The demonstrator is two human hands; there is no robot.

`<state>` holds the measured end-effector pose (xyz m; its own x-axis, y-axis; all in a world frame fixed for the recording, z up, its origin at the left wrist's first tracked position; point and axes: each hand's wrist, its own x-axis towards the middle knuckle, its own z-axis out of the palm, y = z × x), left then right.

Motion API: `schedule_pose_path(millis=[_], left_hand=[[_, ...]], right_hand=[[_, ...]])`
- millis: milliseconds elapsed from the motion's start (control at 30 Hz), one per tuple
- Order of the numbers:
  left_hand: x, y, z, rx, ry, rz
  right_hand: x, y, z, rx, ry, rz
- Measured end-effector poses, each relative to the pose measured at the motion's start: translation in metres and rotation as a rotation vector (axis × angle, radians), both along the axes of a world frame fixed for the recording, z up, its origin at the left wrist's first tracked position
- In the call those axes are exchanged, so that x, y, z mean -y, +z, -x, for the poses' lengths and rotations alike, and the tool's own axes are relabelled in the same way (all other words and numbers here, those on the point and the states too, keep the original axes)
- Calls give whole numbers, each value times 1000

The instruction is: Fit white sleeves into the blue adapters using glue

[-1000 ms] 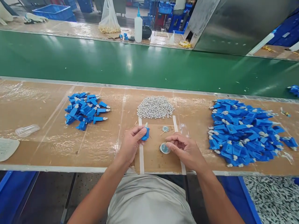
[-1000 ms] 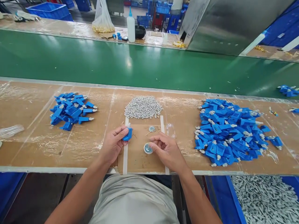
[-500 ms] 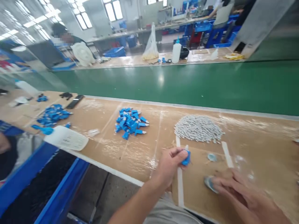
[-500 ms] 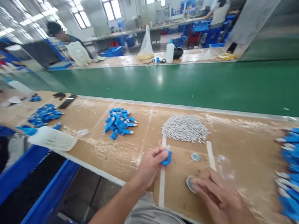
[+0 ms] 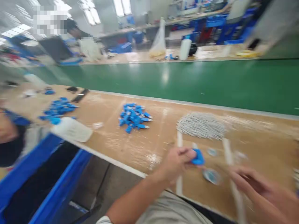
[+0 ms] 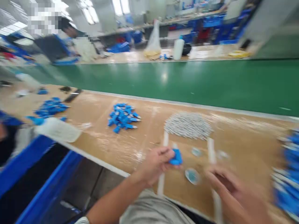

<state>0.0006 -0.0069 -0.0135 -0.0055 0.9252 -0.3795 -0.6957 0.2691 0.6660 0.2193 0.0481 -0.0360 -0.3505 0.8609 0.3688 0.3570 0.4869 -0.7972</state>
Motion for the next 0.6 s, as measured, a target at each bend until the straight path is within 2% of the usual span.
schedule_pose_path(millis=[67, 133, 233, 400, 600], left_hand=[[-4, 1, 0, 68, -76, -5], [-10, 1, 0, 81, -166, -16], [-12, 3, -2, 101, -261, -35], [-8, 7, -9, 128, -315, -70], [-8, 6, -13, 166, -351, -62]], right_hand=[[3, 17, -4, 44, -46, 151], [2, 27, 0, -91, -69, 236], [1, 32, 8, -255, -58, 280], [5, 36, 15, -374, -67, 238], [10, 47, 27, -368, -75, 128]])
